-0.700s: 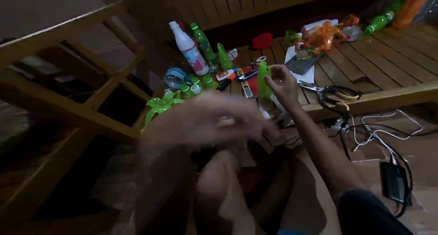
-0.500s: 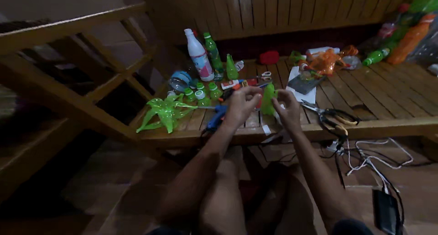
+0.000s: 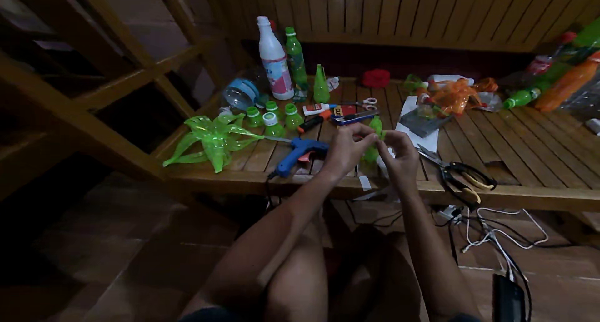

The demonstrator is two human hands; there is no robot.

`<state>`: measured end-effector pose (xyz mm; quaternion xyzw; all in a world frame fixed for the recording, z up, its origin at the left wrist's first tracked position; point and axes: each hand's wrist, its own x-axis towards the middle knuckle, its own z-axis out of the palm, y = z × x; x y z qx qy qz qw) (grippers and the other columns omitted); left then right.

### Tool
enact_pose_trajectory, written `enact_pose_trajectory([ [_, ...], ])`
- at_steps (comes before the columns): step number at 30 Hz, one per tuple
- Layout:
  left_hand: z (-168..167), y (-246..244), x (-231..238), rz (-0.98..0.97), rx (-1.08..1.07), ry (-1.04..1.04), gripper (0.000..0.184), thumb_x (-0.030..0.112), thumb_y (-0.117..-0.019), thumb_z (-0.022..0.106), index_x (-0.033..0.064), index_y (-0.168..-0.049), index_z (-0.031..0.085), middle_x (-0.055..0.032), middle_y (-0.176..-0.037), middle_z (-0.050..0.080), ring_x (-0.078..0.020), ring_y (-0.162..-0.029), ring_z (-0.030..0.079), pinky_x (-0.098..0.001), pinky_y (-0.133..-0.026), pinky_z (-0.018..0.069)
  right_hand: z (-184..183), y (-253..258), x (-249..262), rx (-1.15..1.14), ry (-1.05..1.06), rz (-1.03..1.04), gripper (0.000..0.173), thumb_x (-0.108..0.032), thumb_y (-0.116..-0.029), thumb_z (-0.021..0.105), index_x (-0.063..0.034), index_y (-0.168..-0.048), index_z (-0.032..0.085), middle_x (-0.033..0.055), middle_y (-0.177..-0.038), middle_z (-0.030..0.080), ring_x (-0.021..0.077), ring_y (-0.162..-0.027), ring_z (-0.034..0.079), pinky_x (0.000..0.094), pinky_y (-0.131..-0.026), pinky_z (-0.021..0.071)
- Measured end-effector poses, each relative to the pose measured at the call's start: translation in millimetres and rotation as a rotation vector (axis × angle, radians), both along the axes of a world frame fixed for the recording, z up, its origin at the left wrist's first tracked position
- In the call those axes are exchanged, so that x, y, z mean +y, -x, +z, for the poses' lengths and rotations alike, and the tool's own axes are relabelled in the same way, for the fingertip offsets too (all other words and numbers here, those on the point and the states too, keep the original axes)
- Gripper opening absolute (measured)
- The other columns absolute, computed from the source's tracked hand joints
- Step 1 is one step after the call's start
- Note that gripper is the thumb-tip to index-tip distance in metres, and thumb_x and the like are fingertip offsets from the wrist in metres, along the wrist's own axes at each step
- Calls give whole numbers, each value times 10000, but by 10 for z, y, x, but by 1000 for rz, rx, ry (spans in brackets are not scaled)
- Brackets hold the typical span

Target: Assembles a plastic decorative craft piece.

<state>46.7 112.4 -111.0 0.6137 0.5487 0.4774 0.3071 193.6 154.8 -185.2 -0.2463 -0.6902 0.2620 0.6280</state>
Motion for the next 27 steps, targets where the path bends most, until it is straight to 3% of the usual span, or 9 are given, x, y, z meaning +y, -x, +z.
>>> enact_pose_trajectory([
  [5,-29,15,11,-12,-24,-9,161,145,-1013,655,13,-1098,690,-86,-1014,696,-102,-774,668,-272,-714,574,27,-7,-28,3,21,16,234,-69,-1016,565,69,-1194,628,107,-1104,683,59,-964,661,253,-888,554],
  [11,-42,14,12,-12,-9,-31,155,151,-1016,653,23,-1091,695,-78,-1008,701,-99,-756,670,-267,-700,574,84,-11,-34,54,89,51,170,-61,-1000,609,43,-1118,673,68,-1083,676,49,-939,655,239,-864,560],
  [19,-49,-17,-11,-27,23,-85,159,119,-1012,647,-7,-1094,700,-116,-1042,708,-144,-805,703,-317,-756,602,200,-58,-8,75,149,74,176,-34,-969,656,38,-1116,719,56,-1077,687,55,-953,661,236,-866,569],
  [27,-48,-27,-23,-18,-1,-82,141,102,-1007,653,-12,-1073,704,-110,-1012,713,-116,-786,707,-284,-763,603,312,-120,-87,25,300,109,136,-87,-980,671,-59,-1109,704,-36,-935,702,-20,-723,619,155,-674,534],
])
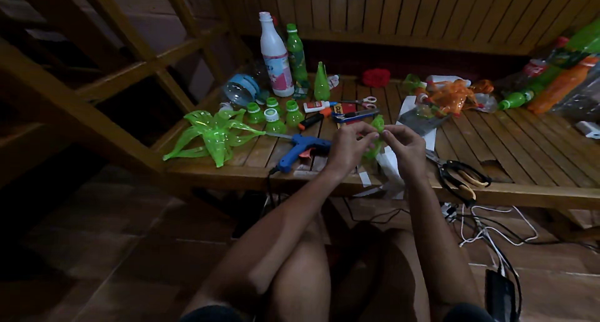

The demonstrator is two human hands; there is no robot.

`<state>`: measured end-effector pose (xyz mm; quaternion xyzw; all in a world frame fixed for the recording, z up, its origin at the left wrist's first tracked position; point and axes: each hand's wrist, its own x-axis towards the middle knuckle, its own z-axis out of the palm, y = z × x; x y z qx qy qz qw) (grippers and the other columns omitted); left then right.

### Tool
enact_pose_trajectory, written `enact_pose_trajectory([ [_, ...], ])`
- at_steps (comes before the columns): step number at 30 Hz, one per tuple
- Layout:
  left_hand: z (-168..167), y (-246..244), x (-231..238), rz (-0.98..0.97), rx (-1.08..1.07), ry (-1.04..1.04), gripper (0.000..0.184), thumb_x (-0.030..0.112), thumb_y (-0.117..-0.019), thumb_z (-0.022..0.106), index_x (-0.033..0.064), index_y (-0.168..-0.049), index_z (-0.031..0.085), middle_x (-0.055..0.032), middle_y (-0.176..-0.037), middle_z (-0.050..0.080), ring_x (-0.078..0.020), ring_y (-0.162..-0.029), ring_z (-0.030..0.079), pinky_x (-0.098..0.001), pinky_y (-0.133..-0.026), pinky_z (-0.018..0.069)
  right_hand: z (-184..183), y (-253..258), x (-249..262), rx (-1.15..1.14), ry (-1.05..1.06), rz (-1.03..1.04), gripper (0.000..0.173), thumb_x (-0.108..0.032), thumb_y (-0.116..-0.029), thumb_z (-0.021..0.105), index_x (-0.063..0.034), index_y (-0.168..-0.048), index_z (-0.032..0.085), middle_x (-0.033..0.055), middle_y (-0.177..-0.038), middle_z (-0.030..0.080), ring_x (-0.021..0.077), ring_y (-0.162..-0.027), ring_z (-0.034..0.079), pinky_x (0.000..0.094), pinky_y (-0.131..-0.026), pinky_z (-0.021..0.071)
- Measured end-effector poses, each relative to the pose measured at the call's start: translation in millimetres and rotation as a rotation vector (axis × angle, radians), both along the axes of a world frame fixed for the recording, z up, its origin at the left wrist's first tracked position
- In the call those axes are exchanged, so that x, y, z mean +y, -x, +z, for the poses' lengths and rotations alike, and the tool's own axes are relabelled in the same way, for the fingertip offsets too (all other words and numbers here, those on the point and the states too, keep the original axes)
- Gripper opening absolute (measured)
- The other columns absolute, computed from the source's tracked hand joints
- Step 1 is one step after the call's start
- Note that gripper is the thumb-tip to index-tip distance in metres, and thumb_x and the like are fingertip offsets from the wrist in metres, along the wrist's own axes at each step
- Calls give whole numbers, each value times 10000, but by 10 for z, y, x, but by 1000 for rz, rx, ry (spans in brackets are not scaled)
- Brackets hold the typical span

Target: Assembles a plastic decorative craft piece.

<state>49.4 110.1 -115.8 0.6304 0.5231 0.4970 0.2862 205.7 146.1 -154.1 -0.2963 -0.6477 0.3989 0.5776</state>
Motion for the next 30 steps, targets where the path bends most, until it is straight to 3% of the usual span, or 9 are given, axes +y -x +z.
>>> enact_pose_trajectory([
  [6,3,19,3,-7,-5,-5,146,100,-1007,653,-12,-1085,703,-103,-1017,712,-105,-793,704,-270,-767,601,65,1,-22,-41,58,13,166,-118,-990,663,-69,-1146,689,-22,-970,692,-6,-756,620,169,-700,533],
  [10,-5,31,1,-7,17,-31,151,104,-1006,655,-10,-1091,708,-101,-1020,715,-98,-797,701,-263,-771,595,91,38,62,23,65,32,124,-44,-961,666,-9,-1078,690,-10,-929,710,15,-799,661,193,-748,564],
  [13,-21,32,2,-12,38,-68,149,94,-1005,650,-12,-1091,711,-104,-1010,719,-94,-786,696,-261,-764,591,148,34,46,-6,109,34,90,-39,-963,657,-20,-1048,680,-30,-878,689,-3,-761,635,177,-713,541],
  [18,-25,15,-5,-12,62,-86,153,102,-1005,656,-7,-1094,714,-111,-1038,727,-115,-826,713,-281,-800,598,192,4,50,-32,141,70,79,-48,-968,640,-23,-1037,668,-19,-888,686,26,-800,655,219,-768,565],
  [24,-27,13,-50,-11,119,-127,138,90,-1009,644,-12,-1076,710,-125,-1041,722,-155,-838,719,-322,-807,601,209,-16,0,-82,144,81,56,-77,-989,617,-81,-1027,658,-56,-863,660,-17,-744,606,160,-694,511],
  [30,-27,1,-63,-3,180,-150,142,75,-1015,630,-24,-1081,707,-151,-1079,712,-203,-885,722,-355,-832,600,205,-6,78,-80,112,111,63,-44,-966,592,-65,-967,651,-65,-813,649,-21,-709,596,162,-665,507],
])
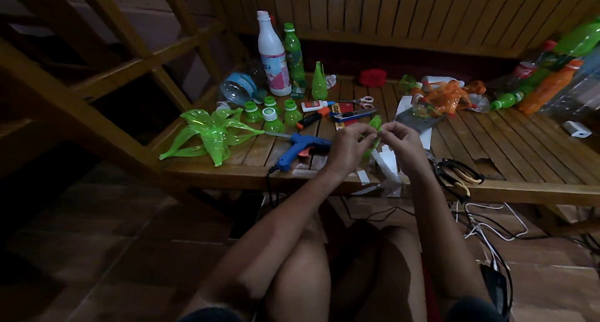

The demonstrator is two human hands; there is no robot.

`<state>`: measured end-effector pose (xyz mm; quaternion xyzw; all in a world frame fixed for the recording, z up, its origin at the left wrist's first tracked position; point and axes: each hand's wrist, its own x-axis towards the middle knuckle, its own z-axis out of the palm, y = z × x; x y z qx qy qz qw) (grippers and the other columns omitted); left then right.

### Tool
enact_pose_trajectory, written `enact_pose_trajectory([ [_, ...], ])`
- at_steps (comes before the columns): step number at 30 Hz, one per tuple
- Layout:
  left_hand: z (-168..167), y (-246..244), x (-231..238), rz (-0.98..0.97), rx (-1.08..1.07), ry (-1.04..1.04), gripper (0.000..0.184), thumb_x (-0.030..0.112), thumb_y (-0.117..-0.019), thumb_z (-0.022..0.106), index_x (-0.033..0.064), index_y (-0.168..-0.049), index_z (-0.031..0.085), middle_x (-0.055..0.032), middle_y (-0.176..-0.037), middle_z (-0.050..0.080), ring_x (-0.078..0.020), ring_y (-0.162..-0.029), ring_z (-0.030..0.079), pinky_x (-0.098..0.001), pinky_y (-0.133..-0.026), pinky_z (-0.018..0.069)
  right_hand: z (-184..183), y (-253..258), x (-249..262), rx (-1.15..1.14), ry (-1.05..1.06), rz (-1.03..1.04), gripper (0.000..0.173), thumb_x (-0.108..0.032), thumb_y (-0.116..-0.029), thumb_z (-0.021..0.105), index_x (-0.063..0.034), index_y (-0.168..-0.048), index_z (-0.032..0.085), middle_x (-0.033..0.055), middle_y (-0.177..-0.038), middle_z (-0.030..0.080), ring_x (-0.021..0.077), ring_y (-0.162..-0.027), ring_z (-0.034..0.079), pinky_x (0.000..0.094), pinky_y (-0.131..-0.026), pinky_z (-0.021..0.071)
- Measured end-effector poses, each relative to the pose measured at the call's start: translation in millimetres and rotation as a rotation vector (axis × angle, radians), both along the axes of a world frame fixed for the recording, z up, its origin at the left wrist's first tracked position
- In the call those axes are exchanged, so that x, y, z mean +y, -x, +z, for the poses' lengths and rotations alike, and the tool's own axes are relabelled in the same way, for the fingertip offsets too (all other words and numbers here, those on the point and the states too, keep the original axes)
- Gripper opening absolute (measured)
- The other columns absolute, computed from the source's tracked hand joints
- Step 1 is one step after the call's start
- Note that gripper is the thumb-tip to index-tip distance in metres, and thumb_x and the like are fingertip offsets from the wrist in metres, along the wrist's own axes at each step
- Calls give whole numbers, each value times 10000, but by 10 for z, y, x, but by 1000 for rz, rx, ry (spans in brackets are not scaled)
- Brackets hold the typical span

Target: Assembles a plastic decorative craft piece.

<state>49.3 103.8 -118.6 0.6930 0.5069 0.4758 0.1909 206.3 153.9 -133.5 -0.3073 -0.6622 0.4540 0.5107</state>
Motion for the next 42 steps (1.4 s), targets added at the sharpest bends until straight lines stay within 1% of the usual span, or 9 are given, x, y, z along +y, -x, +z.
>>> enact_pose_trajectory([
  [7,11,-35,-8,-10,-13,-6,146,86,-1006,646,-30,-1073,705,-161,-1041,708,-192,-830,710,-338,-798,596,-13,2,-59,-7,-47,-55,57,-60,-970,596,-77,-978,649,-56,-814,639,-34,-636,546,130,-586,455],
  [11,38,-74,-24,-3,-7,50,190,113,-997,670,-32,-1119,685,-169,-1074,689,-212,-801,685,-367,-754,584,-37,26,-22,56,-85,-55,56,-30,-946,590,-44,-958,643,-41,-873,645,-31,-682,566,139,-611,481],
  [15,56,-113,-70,27,11,35,167,109,-991,678,-23,-1091,700,-161,-1048,682,-200,-771,665,-350,-728,572,-29,5,-106,16,-76,-80,55,-70,-976,598,-79,-997,649,-47,-901,645,-28,-691,564,136,-623,476],
  [17,62,-127,-62,32,34,39,171,114,-995,675,-22,-1095,702,-159,-1059,667,-190,-775,643,-329,-717,554,-47,15,-72,64,-94,-70,53,-45,-953,595,-51,-974,643,-29,-923,643,-10,-740,596,160,-673,520],
  [22,23,-117,4,16,32,21,170,112,-994,664,-22,-1084,715,-163,-1094,681,-193,-835,670,-333,-770,567,-98,22,-24,75,-130,-72,54,-52,-948,596,-26,-967,640,0,-975,631,12,-804,608,194,-731,542],
  [25,15,-123,3,19,35,7,160,114,-990,670,-17,-1068,720,-158,-1096,686,-184,-830,670,-323,-769,564,-94,15,-69,58,-128,-82,49,-56,-961,589,-44,-968,635,-11,-974,621,1,-780,591,170,-703,521],
  [27,8,-122,1,21,44,-2,152,114,-988,673,-12,-1057,724,-146,-1077,687,-180,-816,664,-317,-759,562,-114,20,-48,84,-148,-78,52,-42,-947,589,-30,-956,638,-4,-969,627,8,-784,603,182,-709,537],
  [32,24,-134,-45,29,65,-9,124,93,-987,675,-13,-1035,718,-143,-1044,683,-189,-777,649,-331,-721,553,-109,-18,-176,4,-133,-91,41,-109,-986,595,-108,-994,636,-29,-982,625,1,-718,572,159,-625,495],
  [42,11,-124,-39,14,74,-28,120,88,-988,668,-12,-1032,718,-138,-1045,691,-185,-787,655,-333,-734,551,-112,4,-97,37,-168,-96,50,-62,-968,592,-47,-962,640,-11,-1013,624,-2,-818,604,177,-725,533],
])
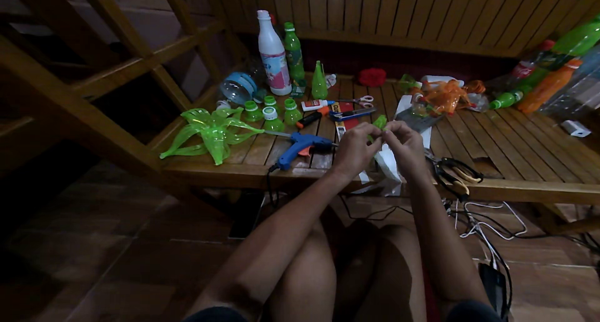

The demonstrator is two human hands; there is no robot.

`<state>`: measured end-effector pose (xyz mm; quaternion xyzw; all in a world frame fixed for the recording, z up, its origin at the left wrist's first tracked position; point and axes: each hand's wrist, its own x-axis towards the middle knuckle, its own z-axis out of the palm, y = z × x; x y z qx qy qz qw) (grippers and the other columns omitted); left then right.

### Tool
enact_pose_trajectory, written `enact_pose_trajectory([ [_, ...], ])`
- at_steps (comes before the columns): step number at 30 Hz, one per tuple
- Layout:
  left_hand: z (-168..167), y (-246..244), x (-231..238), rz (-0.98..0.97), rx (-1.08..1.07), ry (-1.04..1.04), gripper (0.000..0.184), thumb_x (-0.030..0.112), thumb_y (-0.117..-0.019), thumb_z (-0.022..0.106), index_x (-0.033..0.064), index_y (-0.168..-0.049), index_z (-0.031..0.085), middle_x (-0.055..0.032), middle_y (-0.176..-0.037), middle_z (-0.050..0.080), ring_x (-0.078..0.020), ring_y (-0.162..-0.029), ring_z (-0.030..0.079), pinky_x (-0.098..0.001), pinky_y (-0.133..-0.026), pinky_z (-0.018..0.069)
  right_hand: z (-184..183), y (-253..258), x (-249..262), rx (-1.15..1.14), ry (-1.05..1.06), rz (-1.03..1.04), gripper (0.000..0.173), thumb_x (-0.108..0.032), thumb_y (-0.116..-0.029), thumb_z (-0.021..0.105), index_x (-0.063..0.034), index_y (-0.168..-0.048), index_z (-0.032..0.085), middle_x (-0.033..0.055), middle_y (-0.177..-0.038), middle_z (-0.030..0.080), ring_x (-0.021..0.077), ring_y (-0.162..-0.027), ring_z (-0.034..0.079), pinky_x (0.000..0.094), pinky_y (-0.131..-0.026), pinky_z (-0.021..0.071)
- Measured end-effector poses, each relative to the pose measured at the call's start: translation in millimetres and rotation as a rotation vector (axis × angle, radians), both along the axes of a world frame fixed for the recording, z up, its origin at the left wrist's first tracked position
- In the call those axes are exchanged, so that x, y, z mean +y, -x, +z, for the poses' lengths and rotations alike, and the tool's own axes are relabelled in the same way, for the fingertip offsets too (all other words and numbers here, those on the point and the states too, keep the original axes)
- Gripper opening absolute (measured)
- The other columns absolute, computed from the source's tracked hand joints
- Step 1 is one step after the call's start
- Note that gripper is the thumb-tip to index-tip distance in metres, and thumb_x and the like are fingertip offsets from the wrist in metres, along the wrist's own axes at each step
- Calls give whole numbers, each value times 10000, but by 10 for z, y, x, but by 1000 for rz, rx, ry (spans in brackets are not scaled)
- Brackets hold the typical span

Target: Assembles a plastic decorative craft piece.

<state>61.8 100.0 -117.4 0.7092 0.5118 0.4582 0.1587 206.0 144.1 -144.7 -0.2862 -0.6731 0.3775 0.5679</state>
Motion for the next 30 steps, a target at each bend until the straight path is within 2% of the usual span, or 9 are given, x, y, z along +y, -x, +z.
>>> enact_pose_trajectory([
  [3,8,5,0,-13,-6,32,136,91,-998,655,-19,-1052,714,-148,-1076,691,-199,-825,670,-350,-761,563,-16,-11,32,7,-5,14,54,-60,-955,592,-40,-969,639,-6,-1006,626,6,-825,611,185,-737,543],
  [10,5,11,5,-36,-35,37,141,87,-993,660,-31,-1050,713,-148,-1032,687,-183,-768,649,-341,-736,555,13,-24,-31,-43,16,-19,50,-72,-983,589,-60,-1001,633,-30,-959,631,-21,-732,574,157,-659,502],
  [30,11,22,5,-51,-36,75,144,94,-1009,639,-27,-1055,702,-143,-1043,684,-174,-756,640,-339,-725,552,21,-16,-32,-12,43,-3,62,-61,-982,587,-70,-990,648,-44,-950,640,-23,-729,581,153,-664,509],
])
